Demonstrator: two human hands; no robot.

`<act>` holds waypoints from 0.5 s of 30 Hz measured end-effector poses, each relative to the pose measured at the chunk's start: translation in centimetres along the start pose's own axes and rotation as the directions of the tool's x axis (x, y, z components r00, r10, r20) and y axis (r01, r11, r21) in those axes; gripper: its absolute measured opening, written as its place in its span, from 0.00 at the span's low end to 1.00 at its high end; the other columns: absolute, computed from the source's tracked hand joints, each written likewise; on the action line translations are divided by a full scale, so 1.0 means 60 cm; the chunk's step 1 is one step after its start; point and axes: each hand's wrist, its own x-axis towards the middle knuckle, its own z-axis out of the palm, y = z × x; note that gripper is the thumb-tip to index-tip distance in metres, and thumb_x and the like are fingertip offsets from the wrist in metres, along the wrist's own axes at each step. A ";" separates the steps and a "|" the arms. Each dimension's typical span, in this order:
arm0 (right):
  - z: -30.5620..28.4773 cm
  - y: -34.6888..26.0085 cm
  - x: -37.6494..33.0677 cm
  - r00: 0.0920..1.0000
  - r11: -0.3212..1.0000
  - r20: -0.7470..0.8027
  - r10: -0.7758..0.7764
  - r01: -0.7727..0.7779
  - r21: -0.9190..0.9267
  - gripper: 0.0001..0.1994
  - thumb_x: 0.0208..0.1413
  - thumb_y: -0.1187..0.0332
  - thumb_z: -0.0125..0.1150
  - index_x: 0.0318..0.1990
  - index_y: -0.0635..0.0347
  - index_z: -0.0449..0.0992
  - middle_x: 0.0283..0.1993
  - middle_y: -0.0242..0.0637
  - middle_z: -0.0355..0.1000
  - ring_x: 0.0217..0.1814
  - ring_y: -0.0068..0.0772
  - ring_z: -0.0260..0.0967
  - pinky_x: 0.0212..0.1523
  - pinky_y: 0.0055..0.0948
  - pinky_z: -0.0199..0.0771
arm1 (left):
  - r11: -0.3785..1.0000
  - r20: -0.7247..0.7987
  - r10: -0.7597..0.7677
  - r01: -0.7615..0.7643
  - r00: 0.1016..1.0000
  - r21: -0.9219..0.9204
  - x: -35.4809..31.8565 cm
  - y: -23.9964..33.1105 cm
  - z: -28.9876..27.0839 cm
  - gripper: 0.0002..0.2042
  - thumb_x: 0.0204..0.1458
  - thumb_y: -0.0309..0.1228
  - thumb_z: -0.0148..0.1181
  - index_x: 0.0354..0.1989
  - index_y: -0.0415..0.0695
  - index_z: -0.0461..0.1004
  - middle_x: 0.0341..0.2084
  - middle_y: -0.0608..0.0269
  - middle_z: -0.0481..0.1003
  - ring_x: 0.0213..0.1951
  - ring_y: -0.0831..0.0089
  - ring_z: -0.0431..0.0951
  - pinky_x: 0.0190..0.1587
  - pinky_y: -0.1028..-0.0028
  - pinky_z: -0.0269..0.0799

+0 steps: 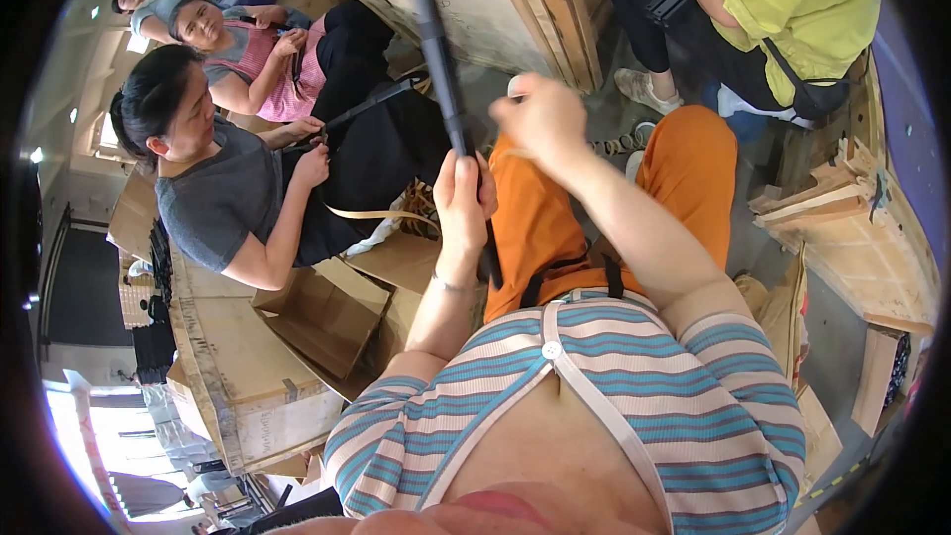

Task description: Applying adhesive tape or bands to black structural components to secure or bundle them.

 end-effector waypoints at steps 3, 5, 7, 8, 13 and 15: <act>0.001 0.102 -0.013 0.965 0.965 -0.015 0.261 -0.261 -0.026 0.15 0.38 0.61 0.62 0.24 0.68 0.73 0.20 0.42 0.71 0.25 0.33 0.69 0.30 0.30 0.67 | 0.924 0.076 0.383 -0.379 0.921 -0.057 -0.016 0.052 0.002 0.17 0.58 0.43 0.43 0.26 0.40 0.60 0.10 0.71 0.56 0.11 0.85 0.52 0.12 0.84 0.45; 0.006 0.092 -0.018 0.989 0.989 0.004 0.145 -0.145 0.031 0.16 0.40 0.60 0.63 0.26 0.68 0.73 0.23 0.42 0.71 0.27 0.29 0.68 0.32 0.28 0.67 | 0.939 0.235 0.101 -0.014 0.967 -0.344 -0.001 0.072 -0.003 0.20 0.58 0.47 0.40 0.27 0.41 0.61 0.08 0.69 0.56 0.09 0.83 0.51 0.10 0.82 0.44; 0.002 0.054 -0.008 0.997 0.993 0.050 0.053 -0.058 0.101 0.19 0.45 0.61 0.65 0.36 0.68 0.70 0.31 0.38 0.70 0.32 0.23 0.66 0.36 0.23 0.66 | 0.783 0.343 -0.028 0.234 0.939 -0.576 -0.007 0.074 -0.007 0.21 0.58 0.50 0.36 0.28 0.42 0.61 0.08 0.68 0.56 0.08 0.81 0.51 0.09 0.80 0.44; 0.000 0.030 -0.002 0.997 0.993 0.055 0.046 -0.052 0.104 0.19 0.45 0.61 0.65 0.36 0.68 0.70 0.31 0.38 0.70 0.32 0.23 0.66 0.36 0.23 0.66 | 0.785 0.338 -0.023 0.226 0.941 -0.576 -0.006 0.071 -0.011 0.21 0.58 0.50 0.36 0.28 0.42 0.61 0.08 0.68 0.56 0.08 0.81 0.51 0.09 0.80 0.44; 0.004 -0.125 -0.004 0.960 0.799 0.270 -0.078 -0.101 0.593 0.22 0.47 0.64 0.65 0.46 0.65 0.63 0.37 0.32 0.66 0.38 0.18 0.63 0.36 0.19 0.66 | 0.808 0.264 -0.054 0.198 0.963 -0.555 -0.006 0.067 -0.024 0.22 0.58 0.51 0.34 0.29 0.42 0.61 0.08 0.69 0.55 0.07 0.81 0.50 0.10 0.80 0.45; 0.039 -0.151 -0.006 0.931 0.734 0.267 -0.247 0.000 0.679 0.25 0.46 0.62 0.67 0.47 0.65 0.63 0.36 0.34 0.64 0.37 0.18 0.62 0.36 0.19 0.66 | 0.810 0.204 -0.079 0.182 0.976 -0.558 -0.012 0.069 -0.039 0.22 0.58 0.52 0.33 0.29 0.44 0.62 0.08 0.69 0.55 0.07 0.80 0.50 0.10 0.80 0.45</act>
